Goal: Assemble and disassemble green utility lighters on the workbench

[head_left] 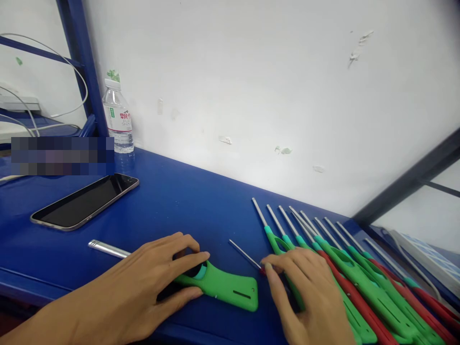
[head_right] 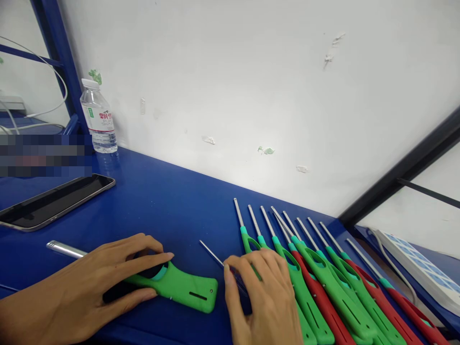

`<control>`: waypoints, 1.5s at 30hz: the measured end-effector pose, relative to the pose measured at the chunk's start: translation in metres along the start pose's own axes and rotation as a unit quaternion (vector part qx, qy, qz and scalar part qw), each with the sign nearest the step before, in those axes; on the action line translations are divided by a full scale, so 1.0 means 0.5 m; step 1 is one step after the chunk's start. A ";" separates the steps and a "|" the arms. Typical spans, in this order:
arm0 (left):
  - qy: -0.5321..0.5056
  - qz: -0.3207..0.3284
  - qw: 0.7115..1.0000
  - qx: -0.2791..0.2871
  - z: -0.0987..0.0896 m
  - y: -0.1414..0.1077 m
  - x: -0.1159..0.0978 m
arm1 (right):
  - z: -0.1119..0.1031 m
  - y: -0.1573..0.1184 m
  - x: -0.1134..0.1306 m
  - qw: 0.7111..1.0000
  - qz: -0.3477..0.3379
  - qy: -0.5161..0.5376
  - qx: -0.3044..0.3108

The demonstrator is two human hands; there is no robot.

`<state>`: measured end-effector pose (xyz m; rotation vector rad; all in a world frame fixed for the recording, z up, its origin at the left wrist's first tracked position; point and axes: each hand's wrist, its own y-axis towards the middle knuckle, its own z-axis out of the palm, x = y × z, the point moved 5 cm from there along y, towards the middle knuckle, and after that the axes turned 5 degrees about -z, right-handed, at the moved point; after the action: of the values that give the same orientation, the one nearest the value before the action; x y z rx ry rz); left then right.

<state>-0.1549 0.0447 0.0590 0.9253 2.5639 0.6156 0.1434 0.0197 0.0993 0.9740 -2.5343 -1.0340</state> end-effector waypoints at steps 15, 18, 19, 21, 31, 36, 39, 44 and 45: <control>-0.003 -0.045 0.999 -0.004 0.016 -0.003 0.014 | 0.001 -0.005 -0.022 0.998 -0.001 -0.056 -0.028; 0.002 -0.051 0.999 0.012 0.021 -0.003 0.018 | -0.010 -0.011 -0.025 0.998 0.035 -0.017 -0.046; 0.002 -0.052 0.999 0.013 0.022 -0.004 0.019 | -0.015 -0.012 -0.025 0.997 0.044 -0.006 -0.060; 0.002 -0.050 0.999 0.008 0.023 -0.007 0.020 | -0.024 -0.013 -0.021 0.993 0.067 0.016 -0.098; -0.002 -0.055 0.998 0.019 0.019 -0.004 0.017 | -0.052 -0.065 -0.028 0.903 0.172 0.177 -0.351; -0.013 -0.049 0.999 0.004 0.013 0.003 0.015 | -0.043 -0.070 -0.035 0.924 0.177 0.166 -0.295; -0.016 -0.048 0.999 0.003 0.008 0.005 0.013 | -0.042 -0.069 -0.035 0.926 0.162 0.166 -0.296; -0.015 -0.047 0.999 0.004 0.002 0.006 0.012 | -0.042 -0.082 -0.053 0.930 0.161 0.183 -0.276; -0.015 -0.048 0.999 0.006 0.003 0.006 0.013 | -0.042 -0.083 -0.055 0.932 0.157 0.184 -0.271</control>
<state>-0.1575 0.0516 0.0583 0.8025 2.5707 0.5555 0.1938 0.0046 0.0865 0.5213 -1.8641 -1.2179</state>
